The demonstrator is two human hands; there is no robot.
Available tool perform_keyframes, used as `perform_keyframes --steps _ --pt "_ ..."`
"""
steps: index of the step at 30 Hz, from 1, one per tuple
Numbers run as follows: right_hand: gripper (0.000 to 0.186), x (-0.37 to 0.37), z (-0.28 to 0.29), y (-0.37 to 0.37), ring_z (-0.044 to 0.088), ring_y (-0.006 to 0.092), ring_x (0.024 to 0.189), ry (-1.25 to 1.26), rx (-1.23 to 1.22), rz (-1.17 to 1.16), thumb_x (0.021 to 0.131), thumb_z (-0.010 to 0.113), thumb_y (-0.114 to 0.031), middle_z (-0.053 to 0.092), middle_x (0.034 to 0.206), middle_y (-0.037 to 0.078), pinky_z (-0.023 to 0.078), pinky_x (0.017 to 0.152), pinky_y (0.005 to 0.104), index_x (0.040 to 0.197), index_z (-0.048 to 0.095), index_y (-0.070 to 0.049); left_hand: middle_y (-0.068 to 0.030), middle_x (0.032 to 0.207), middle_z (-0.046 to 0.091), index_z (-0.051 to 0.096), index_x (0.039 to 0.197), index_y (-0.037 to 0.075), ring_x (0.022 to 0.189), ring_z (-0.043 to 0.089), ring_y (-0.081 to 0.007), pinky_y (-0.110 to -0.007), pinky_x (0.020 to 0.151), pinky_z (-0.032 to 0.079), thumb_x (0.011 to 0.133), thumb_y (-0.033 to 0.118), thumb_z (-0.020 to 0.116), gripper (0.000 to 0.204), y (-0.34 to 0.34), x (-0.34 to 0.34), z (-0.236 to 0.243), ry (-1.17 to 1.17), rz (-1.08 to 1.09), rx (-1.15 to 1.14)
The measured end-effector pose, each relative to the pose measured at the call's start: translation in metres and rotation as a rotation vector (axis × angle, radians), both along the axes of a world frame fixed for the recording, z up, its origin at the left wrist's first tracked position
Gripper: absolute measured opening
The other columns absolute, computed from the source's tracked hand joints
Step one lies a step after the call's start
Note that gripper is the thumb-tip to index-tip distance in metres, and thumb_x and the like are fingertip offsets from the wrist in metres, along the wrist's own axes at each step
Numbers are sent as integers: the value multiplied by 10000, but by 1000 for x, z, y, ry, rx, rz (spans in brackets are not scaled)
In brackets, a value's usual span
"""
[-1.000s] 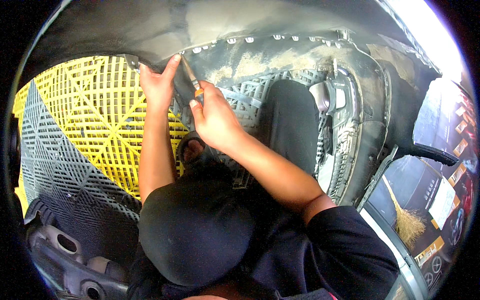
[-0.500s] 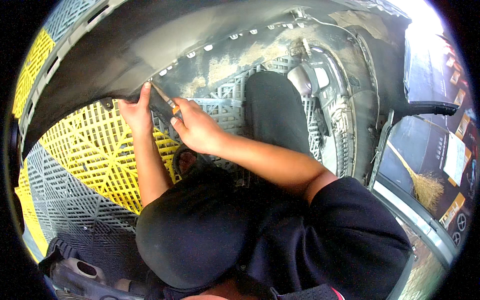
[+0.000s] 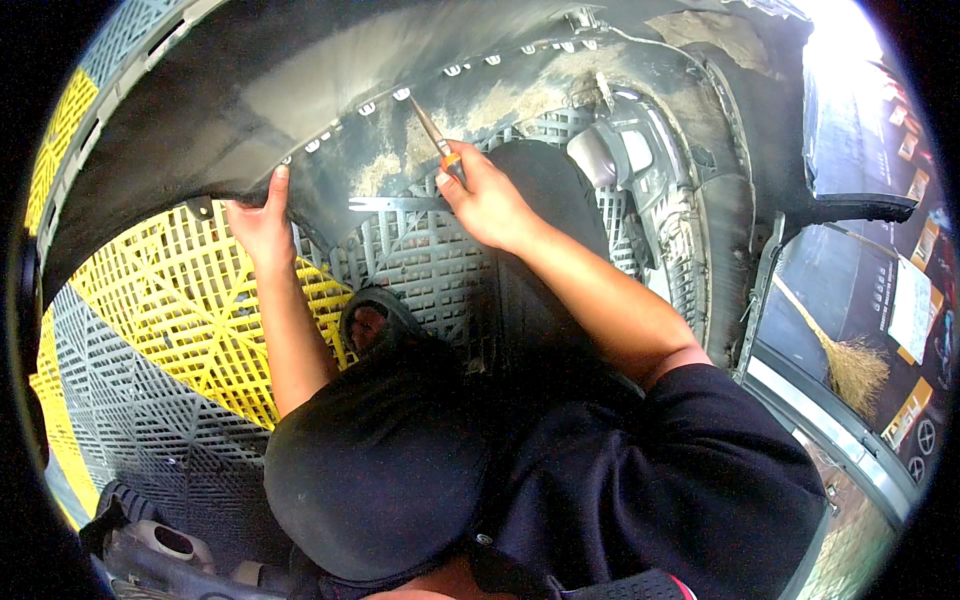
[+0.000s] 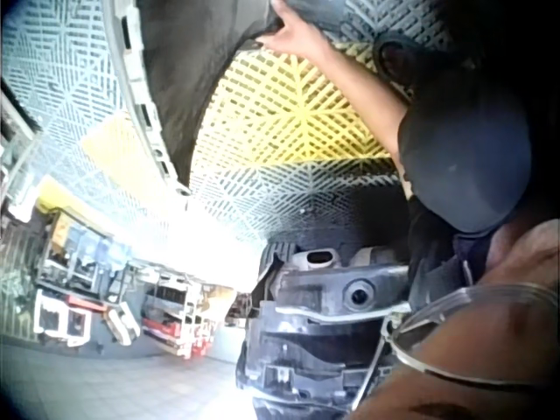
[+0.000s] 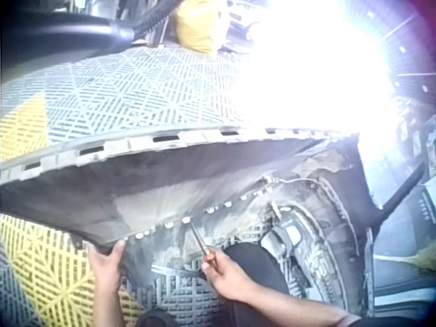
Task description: The person uses pliers to remove plastic clips from a car bumper, places the bumper on the floor, and then sorts through a basin of metal and plastic fasteners.
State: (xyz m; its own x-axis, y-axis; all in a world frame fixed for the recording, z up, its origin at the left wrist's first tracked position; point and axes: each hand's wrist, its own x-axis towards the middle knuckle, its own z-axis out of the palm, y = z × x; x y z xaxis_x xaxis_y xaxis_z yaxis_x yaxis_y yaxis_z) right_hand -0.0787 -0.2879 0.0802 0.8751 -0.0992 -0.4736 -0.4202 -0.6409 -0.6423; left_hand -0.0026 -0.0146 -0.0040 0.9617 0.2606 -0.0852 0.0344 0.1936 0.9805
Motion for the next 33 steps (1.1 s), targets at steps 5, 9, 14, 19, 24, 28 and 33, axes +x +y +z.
perform_keyframes --steps 5,9,14,19,24,28,33 --pt "549 1 7 1 627 197 1171 130 130 -138 1061 580 -277 656 1256 98 493 957 328 1508 377 -32 -112 1242 653 583 1270 -39 1113 616 -186 -334 1029 471 872 12 802 457 1 1 -6 33 6 25" --pt "577 7 6 -23 636 181 1144 119 174 -244 1065 575 -255 643 1284 112 522 890 327 1541 329 -40 -114 1245 652 582 1276 -38 1115 618 -194 -338 1032 471 876 8 796 456 0 2 -5 12 6 -6" --pt "578 9 5 -34 638 190 1139 102 131 -211 1065 568 -254 641 1285 109 529 888 333 1540 325 -33 -111 1242 654 582 1277 -38 1113 620 -193 -339 1034 471 871 13 804 466 -2 2 -6 14 6 5" --pt "566 21 24 -25 641 192 1098 167 191 -272 1059 571 -268 641 1245 101 547 851 341 1528 352 -39 -110 1239 656 583 1271 -36 1116 617 -188 -340 1040 468 874 7 800 455 0 1 -3 17 6 16" --pt "548 20 17 -39 649 175 997 67 -85 -70 1042 588 -300 656 1059 93 541 787 323 1482 395 -35 -112 1238 656 581 1271 -36 1114 617 -189 -340 1038 470 875 6 799 454 0 2 -4 20 5 13" --pt "479 28 30 -35 640 442 1154 80 -127 -41 1022 568 -303 654 1190 302 491 996 448 1383 464 -5 -114 1240 653 573 1282 -36 1115 616 -190 -342 1037 473 871 7 804 473 1 2 -5 18 3 26" --pt "484 43 43 -35 660 294 1070 97 -194 23 1026 591 -293 678 1089 202 495 937 383 1383 464 9 -119 1279 627 539 1326 -30 1146 601 -202 -343 1056 457 860 4 813 541 -2 0 -9 37 27 11"
